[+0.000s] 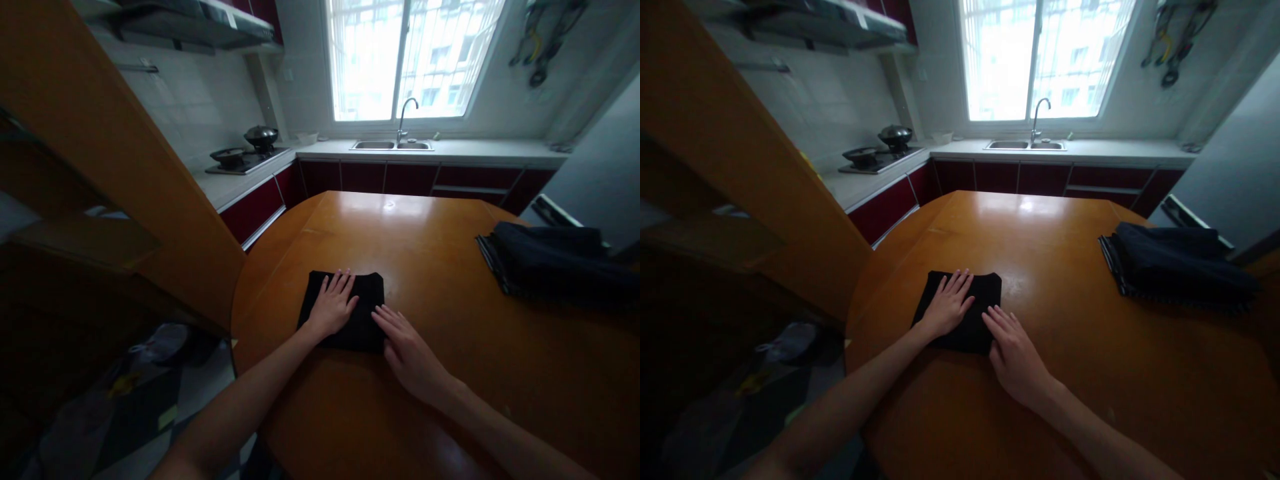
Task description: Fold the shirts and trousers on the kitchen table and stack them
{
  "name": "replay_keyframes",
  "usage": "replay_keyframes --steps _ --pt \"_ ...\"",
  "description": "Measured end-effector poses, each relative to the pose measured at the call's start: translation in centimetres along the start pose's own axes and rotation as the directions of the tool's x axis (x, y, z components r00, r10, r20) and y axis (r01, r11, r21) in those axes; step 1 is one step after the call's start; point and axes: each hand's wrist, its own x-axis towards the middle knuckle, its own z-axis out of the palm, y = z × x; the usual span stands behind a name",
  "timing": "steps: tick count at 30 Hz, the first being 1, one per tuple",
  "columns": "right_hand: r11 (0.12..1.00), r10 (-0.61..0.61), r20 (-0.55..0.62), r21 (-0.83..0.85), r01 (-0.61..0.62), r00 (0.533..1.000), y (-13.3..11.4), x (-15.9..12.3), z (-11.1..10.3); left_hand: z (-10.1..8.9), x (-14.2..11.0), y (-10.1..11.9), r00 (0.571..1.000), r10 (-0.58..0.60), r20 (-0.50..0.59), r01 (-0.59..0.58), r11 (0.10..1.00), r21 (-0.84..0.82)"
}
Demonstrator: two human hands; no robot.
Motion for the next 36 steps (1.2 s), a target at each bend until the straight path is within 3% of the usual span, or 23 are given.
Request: replay_keyframes --steps 3,5,7,10,13,17,22,27,30,33,36 --pt "0.978 0.161 -0.205 0.163 -0.129 0.965 2.6 3.7 -1.2 -0.1 0.0 0.1 1.000 0.009 -0.006 -0.009 1.000 -0.022" --pt "0.944 0.289 -0.263 0.240 -0.228 0.920 5.0 7.2 -0.8 -0.2 0.0 0.2 1.000 0.004 -0.003 -0.004 0.999 -0.036" --pt "0.882 0.402 -0.185 0.343 -0.325 0.897 7.2 10.6 0.3 -0.4 0.0 0.2 1.000 -0.007 0.000 0.007 0.998 -0.061" --pt "0.863 0.392 -0.056 0.369 -0.346 0.918 9.2 13.7 2.3 -0.5 0.0 0.2 1.000 -0.010 0.000 0.010 0.995 -0.097" --pt "0.874 0.369 -0.020 0.348 -0.339 0.929 9.8 14.6 3.2 -0.6 -0.1 0.2 1.000 -0.003 0.000 0.003 0.996 -0.087" --pt "0.889 0.371 -0.006 0.290 -0.354 0.928 9.7 14.3 2.8 -0.7 -0.1 0.3 1.000 -0.004 0.006 0.004 0.998 -0.061" --pt "0.946 0.324 -0.042 -0.016 -0.325 0.945 9.4 13.9 2.1 -0.6 -0.1 0.1 1.000 -0.013 0.011 0.014 0.996 -0.091" --pt "0.927 0.288 -0.181 -0.192 -0.321 0.940 7.0 12.5 1.6 -0.5 -0.1 0.1 1.000 0.012 0.001 -0.012 0.999 -0.033" --pt "0.984 0.127 -0.219 -0.095 -0.151 0.967 3.8 9.5 0.8 -0.5 -0.2 0.3 1.000 0.016 0.009 -0.016 0.997 0.080" --pt "0.987 -0.158 -0.067 -0.032 0.156 0.985 1.0 5.1 0.4 -0.5 -0.2 0.4 0.999 0.019 0.032 -0.025 0.979 0.204" --pt "0.974 -0.221 0.045 -0.042 0.222 0.974 -0.1 1.5 0.8 -0.6 -0.2 0.5 0.999 0.026 0.036 -0.035 0.964 0.265"
